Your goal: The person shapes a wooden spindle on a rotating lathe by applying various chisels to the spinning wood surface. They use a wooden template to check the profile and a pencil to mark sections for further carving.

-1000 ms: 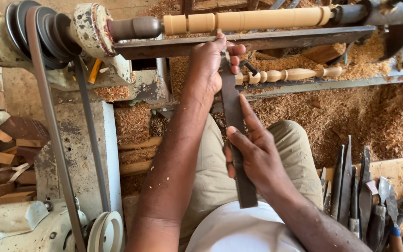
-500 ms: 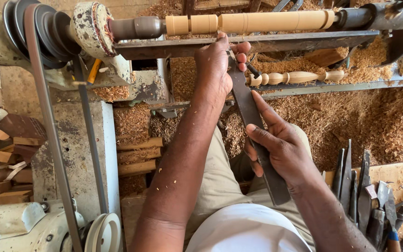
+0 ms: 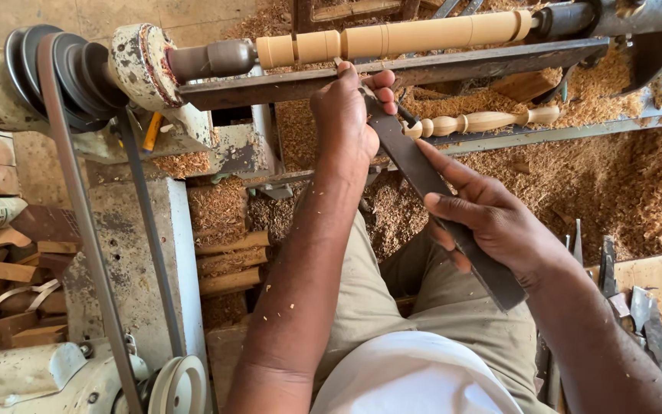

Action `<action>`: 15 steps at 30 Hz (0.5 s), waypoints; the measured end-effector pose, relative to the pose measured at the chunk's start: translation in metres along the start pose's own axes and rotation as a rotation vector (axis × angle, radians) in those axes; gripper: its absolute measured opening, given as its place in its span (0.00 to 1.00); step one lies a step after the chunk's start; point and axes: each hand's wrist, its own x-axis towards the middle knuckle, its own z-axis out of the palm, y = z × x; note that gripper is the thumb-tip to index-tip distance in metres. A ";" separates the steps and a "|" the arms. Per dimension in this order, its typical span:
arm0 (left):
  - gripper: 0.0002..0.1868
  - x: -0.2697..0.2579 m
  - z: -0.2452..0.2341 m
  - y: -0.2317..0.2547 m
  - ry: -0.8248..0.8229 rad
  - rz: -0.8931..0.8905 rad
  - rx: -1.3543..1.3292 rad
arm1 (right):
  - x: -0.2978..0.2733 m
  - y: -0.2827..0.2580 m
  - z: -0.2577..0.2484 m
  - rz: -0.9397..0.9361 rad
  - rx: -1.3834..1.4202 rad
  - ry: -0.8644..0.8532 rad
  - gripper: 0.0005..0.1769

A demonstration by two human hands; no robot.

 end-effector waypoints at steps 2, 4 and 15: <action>0.10 0.003 -0.001 -0.002 -0.012 0.014 -0.001 | 0.001 0.004 0.001 0.048 -0.006 0.044 0.43; 0.09 0.006 -0.006 -0.001 -0.069 -0.013 -0.001 | 0.002 0.012 0.012 0.003 0.001 0.054 0.42; 0.07 0.008 -0.017 0.016 -0.161 -0.122 0.047 | 0.006 0.029 0.046 -0.102 0.156 0.049 0.43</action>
